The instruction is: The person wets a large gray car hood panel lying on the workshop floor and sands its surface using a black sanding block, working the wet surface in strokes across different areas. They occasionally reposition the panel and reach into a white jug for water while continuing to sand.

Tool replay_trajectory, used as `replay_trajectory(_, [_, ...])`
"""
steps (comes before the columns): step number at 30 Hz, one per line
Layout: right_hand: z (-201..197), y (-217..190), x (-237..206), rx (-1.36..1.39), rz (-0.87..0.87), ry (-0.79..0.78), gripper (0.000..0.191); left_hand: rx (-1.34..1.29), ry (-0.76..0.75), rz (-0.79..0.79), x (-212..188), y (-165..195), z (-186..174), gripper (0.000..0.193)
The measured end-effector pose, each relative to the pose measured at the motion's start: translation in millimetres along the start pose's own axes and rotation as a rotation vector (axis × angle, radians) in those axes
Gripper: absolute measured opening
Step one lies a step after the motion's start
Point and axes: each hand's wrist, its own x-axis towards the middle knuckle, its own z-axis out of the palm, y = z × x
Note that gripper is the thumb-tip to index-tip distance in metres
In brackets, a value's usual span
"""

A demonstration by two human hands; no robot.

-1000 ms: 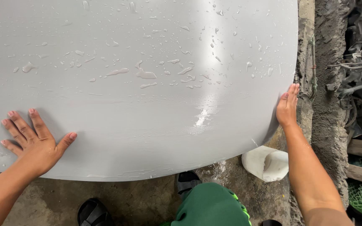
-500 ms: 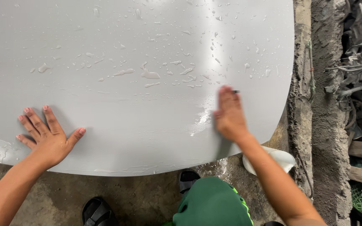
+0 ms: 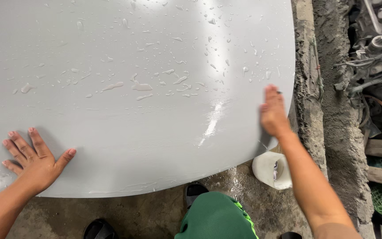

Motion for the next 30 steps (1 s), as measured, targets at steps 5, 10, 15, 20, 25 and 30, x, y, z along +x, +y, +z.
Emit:
replay_trajectory(5, [-3,67,-1,0.123,0.205,0.027,0.062,0.004,-0.021,-0.014,0,-1,-2,0.138])
replay_trajectory(10, [9,45,-5,0.025,0.099,0.028,0.064,-0.023,-0.053,-0.026,-3,-3,-5,0.136])
replay_trajectory(15, [28,-35,-10,-0.024,-0.049,-0.006,0.067,-0.022,-0.044,-0.011,-1,-6,-3,0.135])
replay_trajectory(20, [52,-166,3,-0.075,-0.165,0.0,0.071,-0.035,-0.054,-0.003,3,-13,2,0.133])
replay_trajectory(25, [66,-317,32,-0.006,-0.325,0.02,0.076,-0.034,-0.061,0.012,2,-14,2,0.132])
replay_trajectory(30, [73,-385,43,0.064,-0.366,-0.114,0.075,-0.07,-0.042,0.0,1,-11,0,0.135])
